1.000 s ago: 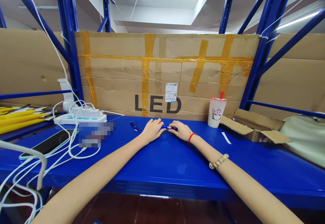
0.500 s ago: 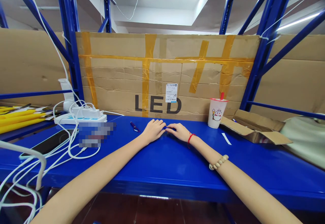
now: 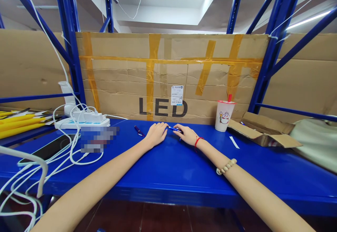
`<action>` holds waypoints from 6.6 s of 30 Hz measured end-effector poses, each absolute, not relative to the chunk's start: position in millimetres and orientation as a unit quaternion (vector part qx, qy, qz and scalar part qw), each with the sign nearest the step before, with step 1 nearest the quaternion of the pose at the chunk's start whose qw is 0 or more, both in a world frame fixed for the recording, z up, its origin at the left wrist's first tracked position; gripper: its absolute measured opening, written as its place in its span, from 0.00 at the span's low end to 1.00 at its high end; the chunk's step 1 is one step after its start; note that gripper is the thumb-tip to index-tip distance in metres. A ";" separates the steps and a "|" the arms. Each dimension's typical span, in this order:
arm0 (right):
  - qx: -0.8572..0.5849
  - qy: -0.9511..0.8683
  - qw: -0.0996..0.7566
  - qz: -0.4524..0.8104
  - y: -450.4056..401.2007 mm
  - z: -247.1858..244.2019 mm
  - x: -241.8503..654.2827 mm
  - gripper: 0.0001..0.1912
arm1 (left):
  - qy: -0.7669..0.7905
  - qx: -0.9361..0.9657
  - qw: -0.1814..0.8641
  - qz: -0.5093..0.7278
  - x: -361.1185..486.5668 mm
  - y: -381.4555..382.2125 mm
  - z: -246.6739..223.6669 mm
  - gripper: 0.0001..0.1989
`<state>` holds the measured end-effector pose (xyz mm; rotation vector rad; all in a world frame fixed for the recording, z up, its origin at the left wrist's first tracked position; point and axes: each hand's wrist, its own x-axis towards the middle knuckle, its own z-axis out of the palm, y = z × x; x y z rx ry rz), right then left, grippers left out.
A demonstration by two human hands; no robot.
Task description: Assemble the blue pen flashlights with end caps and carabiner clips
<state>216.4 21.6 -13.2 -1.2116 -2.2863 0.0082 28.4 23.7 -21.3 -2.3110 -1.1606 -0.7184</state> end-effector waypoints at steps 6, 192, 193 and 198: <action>-0.434 -0.856 0.279 0.009 21.7 -12.6 216.5 0.13 | -0.416 -0.846 0.221 -0.249 29.7 19.9 -19.2 0.13; -0.456 -0.856 0.244 -0.020 13.6 -6.4 214.6 0.17 | -0.437 -0.655 -0.325 -0.524 32.5 39.9 -27.3 0.23; -0.452 -0.858 0.246 -0.016 14.6 -7.0 214.8 0.17 | -0.438 -0.656 -0.326 -0.522 32.5 39.7 -27.1 0.23; -0.439 -0.867 0.237 -0.023 18.4 -9.0 215.3 0.16 | -0.437 -0.660 -0.328 -0.515 33.1 38.0 -26.0 0.22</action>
